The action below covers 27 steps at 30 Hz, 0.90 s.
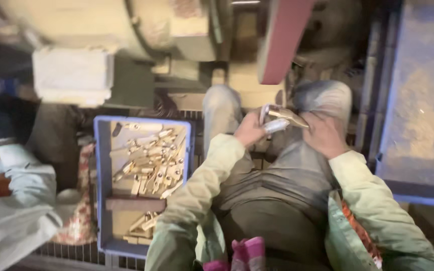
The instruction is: The person sits on the floor and repeatedly picks up small brass-colored metal parts from a blue bin. They press each part against a moving belt sander to smooth or shape it, then return it to the bin. The process is repeated for multiple parts.
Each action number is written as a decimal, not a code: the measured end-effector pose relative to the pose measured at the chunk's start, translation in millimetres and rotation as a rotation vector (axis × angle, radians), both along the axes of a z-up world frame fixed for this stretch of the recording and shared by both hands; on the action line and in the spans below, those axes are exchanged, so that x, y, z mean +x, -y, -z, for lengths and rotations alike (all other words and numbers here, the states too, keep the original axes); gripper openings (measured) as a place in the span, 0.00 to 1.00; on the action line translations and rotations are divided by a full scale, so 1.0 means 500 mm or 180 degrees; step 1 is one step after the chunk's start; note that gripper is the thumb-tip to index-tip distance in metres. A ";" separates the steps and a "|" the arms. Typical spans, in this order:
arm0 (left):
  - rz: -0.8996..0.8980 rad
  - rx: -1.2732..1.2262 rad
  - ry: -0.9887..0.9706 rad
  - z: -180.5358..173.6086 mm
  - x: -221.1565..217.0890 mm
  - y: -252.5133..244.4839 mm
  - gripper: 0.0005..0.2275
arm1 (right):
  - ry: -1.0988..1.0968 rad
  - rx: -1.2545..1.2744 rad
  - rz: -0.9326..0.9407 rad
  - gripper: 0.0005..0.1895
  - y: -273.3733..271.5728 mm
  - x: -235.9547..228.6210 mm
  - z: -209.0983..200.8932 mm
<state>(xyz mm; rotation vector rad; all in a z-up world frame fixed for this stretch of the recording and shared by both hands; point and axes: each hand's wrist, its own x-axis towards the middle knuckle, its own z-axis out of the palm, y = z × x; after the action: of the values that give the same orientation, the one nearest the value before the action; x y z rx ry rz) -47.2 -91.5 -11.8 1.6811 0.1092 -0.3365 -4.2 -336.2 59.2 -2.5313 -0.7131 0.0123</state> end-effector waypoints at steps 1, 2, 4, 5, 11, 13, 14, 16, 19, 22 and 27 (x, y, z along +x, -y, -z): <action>0.0023 -0.0393 -0.0300 -0.012 0.012 -0.010 0.17 | 0.0107 0.0062 -0.0118 0.10 -0.018 0.008 0.000; 0.0044 -0.0793 -0.0591 -0.024 0.025 -0.023 0.18 | 0.0214 0.0126 -0.0236 0.11 -0.032 0.024 0.001; 0.0154 -0.0602 -0.0495 -0.041 0.057 -0.051 0.18 | 0.0320 0.0052 -0.0339 0.09 -0.049 0.057 0.006; 0.0247 -0.0519 -0.0473 -0.045 0.071 -0.060 0.18 | 0.0292 -0.0093 -0.0319 0.06 -0.052 0.076 0.011; 0.0084 -0.0746 -0.1084 -0.005 0.134 -0.069 0.15 | -0.0110 -0.0572 -0.0289 0.08 -0.076 0.165 0.075; -0.0195 -0.0795 -0.1130 0.017 0.133 -0.053 0.15 | -0.0341 -0.0689 -0.0278 0.09 -0.080 0.173 0.095; -0.0333 -0.0817 -0.1175 0.025 0.124 -0.045 0.15 | -0.0502 -0.0717 -0.0303 0.10 -0.078 0.170 0.100; -0.0429 -0.0848 -0.1171 0.029 0.125 -0.033 0.14 | -0.0703 -0.0836 -0.0313 0.12 -0.080 0.184 0.099; -0.0539 -0.0876 -0.1318 0.023 0.133 -0.031 0.15 | -0.1106 -0.1159 -0.0273 0.15 -0.101 0.209 0.086; -0.0580 -0.0780 -0.1620 0.017 0.143 -0.034 0.14 | -0.1748 -0.1397 -0.0251 0.18 -0.116 0.235 0.071; -0.0643 -0.0900 -0.1900 0.027 0.146 -0.031 0.10 | -0.2045 -0.1036 -0.0722 0.22 -0.120 0.267 0.077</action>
<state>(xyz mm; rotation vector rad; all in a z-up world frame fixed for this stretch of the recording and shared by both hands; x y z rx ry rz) 25.6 -76.0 -25.5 1.2357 0.6396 -0.6600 129.4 -276.3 20.8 -2.4884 -0.7585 1.0403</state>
